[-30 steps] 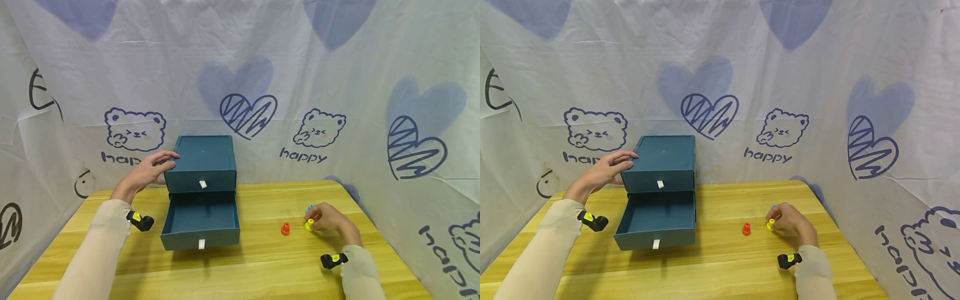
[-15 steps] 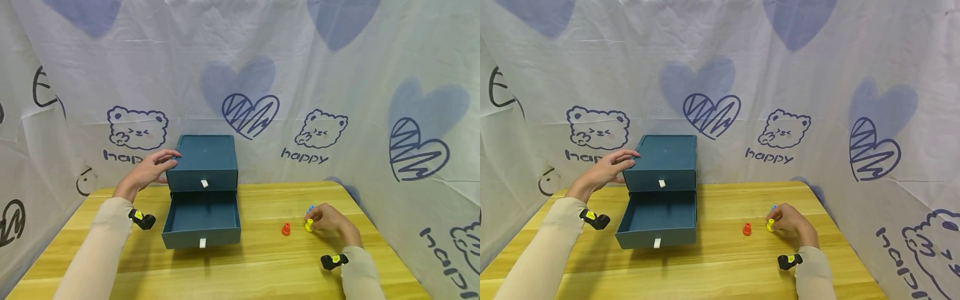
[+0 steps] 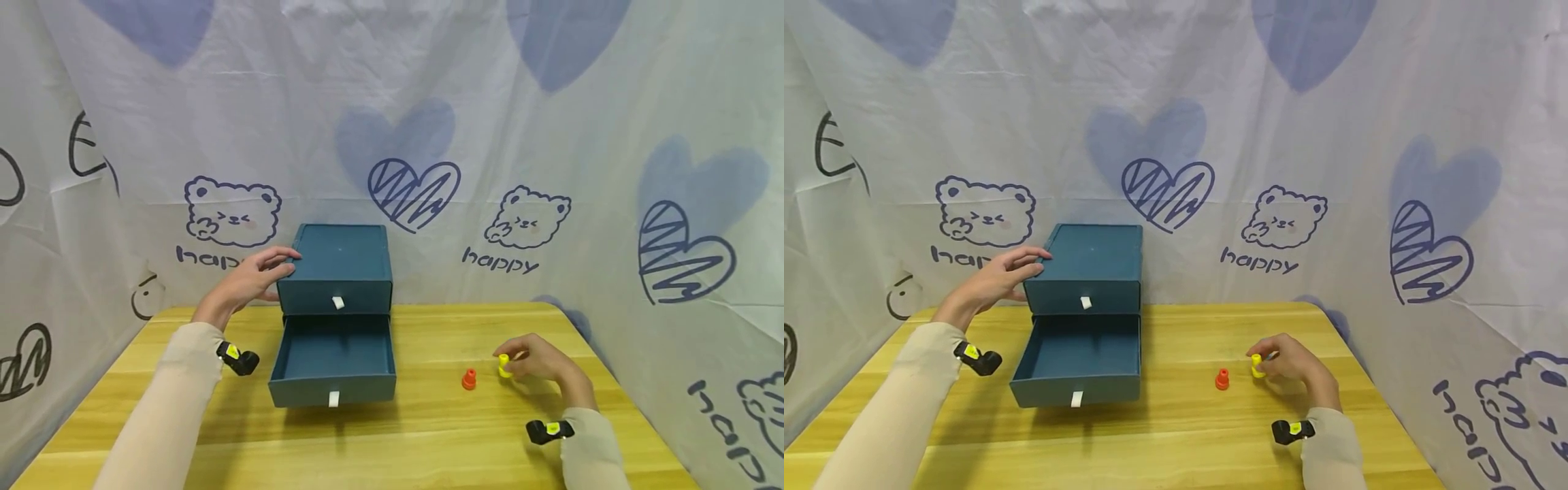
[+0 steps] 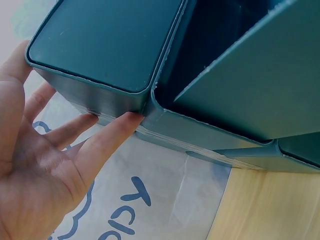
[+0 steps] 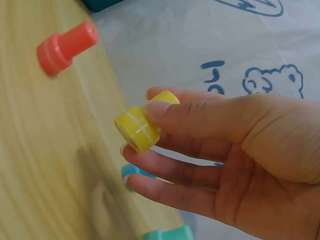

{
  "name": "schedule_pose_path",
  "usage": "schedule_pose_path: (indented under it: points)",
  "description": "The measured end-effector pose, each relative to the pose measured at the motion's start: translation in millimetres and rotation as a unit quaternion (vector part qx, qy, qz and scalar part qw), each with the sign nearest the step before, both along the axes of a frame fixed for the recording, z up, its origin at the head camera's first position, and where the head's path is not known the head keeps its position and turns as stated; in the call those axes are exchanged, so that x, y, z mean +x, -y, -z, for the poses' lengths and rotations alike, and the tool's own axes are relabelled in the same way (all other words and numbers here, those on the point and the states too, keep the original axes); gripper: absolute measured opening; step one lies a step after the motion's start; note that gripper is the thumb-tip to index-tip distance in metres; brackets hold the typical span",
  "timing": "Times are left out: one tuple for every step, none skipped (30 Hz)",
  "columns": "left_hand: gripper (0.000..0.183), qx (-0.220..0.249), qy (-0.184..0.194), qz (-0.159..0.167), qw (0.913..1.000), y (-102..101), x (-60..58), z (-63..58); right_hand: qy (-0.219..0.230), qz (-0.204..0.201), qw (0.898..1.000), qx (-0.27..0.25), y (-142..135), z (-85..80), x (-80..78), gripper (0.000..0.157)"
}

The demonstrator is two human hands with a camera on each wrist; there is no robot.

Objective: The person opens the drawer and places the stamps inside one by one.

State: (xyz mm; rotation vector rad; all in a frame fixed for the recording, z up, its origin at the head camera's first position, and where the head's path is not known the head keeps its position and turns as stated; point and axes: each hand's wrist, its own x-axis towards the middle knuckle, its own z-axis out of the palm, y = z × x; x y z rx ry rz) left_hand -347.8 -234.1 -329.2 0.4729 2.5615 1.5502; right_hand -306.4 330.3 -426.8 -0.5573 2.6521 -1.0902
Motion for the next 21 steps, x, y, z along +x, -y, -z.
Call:
schedule_pose_path:
  points:
    - [0.052,0.0,0.0,0.001,1.0,0,0.1,0.5,-0.002,0.001,1.0,-0.001,1,-1.7,0.9,0.032]
    - [0.052,0.0,0.0,0.001,1.0,0,0.1,0.9,-0.005,0.001,1.0,-0.002,2,-3.4,1.5,0.032]
    - [0.052,-0.001,-0.001,0.002,1.0,0,0.1,1.2,-0.01,-0.001,1.0,-0.002,3,-5.0,1.7,0.032]
    - [0.052,-0.002,-0.002,0.002,1.0,0,0.0,1.3,-0.015,-0.004,1.0,-0.002,4,-7.1,1.8,0.033]
    - [0.052,-0.002,-0.003,0.003,1.0,0,-0.1,1.3,-0.019,-0.008,1.0,-0.003,5,-9.2,2.1,0.033]
    - [0.052,-0.003,-0.004,0.003,1.0,0,-0.2,1.3,-0.023,-0.013,1.0,-0.004,6,-11.2,2.5,0.032]
    - [0.052,-0.004,-0.004,0.002,1.0,0,-0.3,1.2,-0.026,-0.018,0.999,-0.005,8,-13.3,3.0,0.032]
    - [0.052,-0.004,-0.005,0.002,1.0,0,-0.4,1.1,-0.028,-0.022,0.999,-0.008,9,-15.4,3.7,0.031]
    - [0.052,-0.005,-0.004,0.001,1.0,0,-0.3,1.3,-0.028,-0.027,0.999,-0.01,11,-17.4,4.3,0.031]
    - [0.052,-0.005,-0.004,0.001,1.0,0,-0.2,1.5,-0.03,-0.031,0.999,-0.012,13,-19.5,5.0,0.031]
    - [0.052,-0.005,-0.003,0.001,1.0,0,-0.1,1.7,-0.032,-0.034,0.999,-0.011,16,-21.3,5.5,0.03]
    - [0.052,-0.004,-0.002,0.001,1.0,0,0.0,1.9,-0.035,-0.038,0.999,-0.01,18,-23.2,6.0,0.029]
    - [0.052,-0.004,-0.001,0.001,1.0,0,0.2,1.9,-0.037,-0.041,0.998,-0.01,21,-25.1,6.2,0.029]
    - [0.051,-0.003,-0.001,0.001,1.0,1,0.3,1.9,-0.038,-0.045,0.998,-0.01,24,-27.2,6.4,0.029]
    - [0.051,-0.002,-0.001,0.0,1.0,1,0.4,1.8,-0.041,-0.049,0.998,-0.008,27,-29.3,6.5,0.029]
    - [0.051,-0.003,-0.002,-0.001,1.0,1,0.4,1.5,-0.044,-0.052,0.998,-0.006,31,-31.1,6.3,0.029]
    - [0.051,-0.003,-0.003,-0.001,1.0,1,0.4,1.2,-0.046,-0.055,0.997,-0.003,34,-33.2,6.2,0.028]
    - [0.051,-0.003,-0.004,-0.002,1.0,0,0.4,0.7,-0.047,-0.058,0.997,-0.003,37,-35.2,6.2,0.028]
    - [0.051,-0.004,-0.005,-0.003,1.0,0,0.3,0.4,-0.048,-0.061,0.997,-0.002,40,-37.0,6.0,0.028]
    - [0.051,-0.004,-0.005,-0.002,1.0,0,0.2,0.0,-0.051,-0.065,0.997,0.001,43,-38.8,5.9,0.027]
    - [0.052,-0.005,-0.005,-0.002,1.0,0,0.2,-0.4,-0.053,-0.067,0.996,0.004,46,-40.5,5.9,0.027]
